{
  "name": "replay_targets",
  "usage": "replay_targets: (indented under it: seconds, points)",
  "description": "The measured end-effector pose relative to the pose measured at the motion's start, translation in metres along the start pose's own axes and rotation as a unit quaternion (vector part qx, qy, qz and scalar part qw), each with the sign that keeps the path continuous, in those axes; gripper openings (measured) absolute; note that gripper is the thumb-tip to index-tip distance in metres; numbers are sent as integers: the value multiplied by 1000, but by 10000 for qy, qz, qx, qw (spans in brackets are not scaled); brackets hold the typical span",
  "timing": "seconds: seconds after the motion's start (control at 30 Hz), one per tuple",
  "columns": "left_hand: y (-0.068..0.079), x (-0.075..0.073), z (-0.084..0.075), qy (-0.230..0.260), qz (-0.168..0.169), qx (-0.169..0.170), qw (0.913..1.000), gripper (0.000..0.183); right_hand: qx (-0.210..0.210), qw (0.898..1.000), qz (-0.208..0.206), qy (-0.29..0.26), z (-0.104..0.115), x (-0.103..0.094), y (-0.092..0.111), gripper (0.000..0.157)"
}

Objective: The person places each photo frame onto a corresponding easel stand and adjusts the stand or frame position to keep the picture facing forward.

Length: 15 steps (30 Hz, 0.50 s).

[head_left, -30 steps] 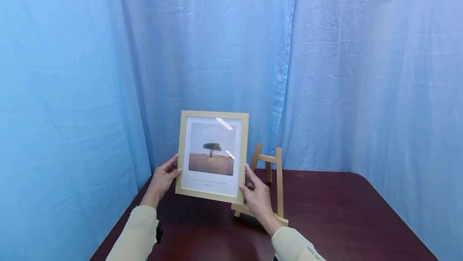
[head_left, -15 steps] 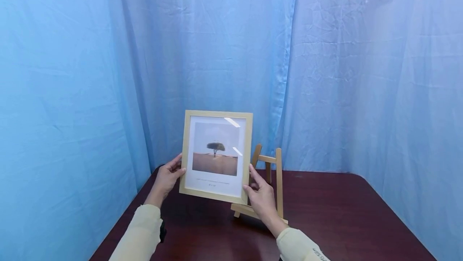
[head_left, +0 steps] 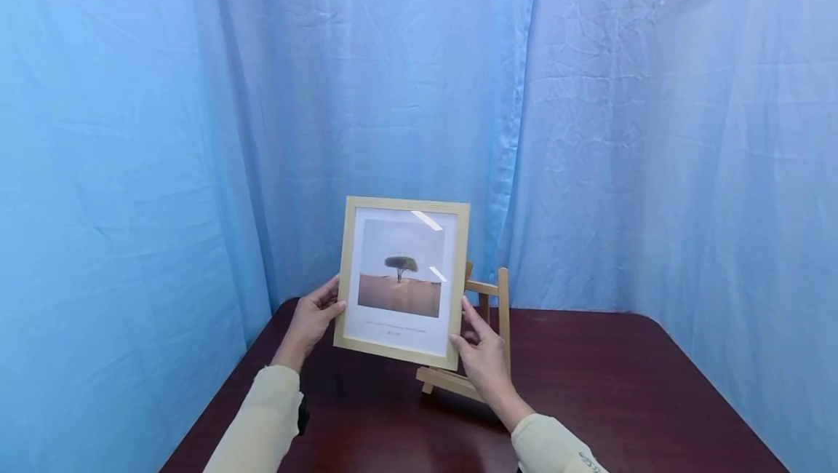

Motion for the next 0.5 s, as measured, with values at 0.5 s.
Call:
replay_targets:
  seconds: [0.5]
  points:
    - [-5,19,0,195,8,110,9997,56,100,9998,-178,83,-6,-17,1,71]
Point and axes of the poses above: each hand's wrist, its own y-axis away from the middle knuckle, its own x-axis out of the palm, z = x × y, the point moved 4 cm from there along -y, towards the middle knuckle, and after that the axes turned 11 degrees about x, right-handed, at the moved point
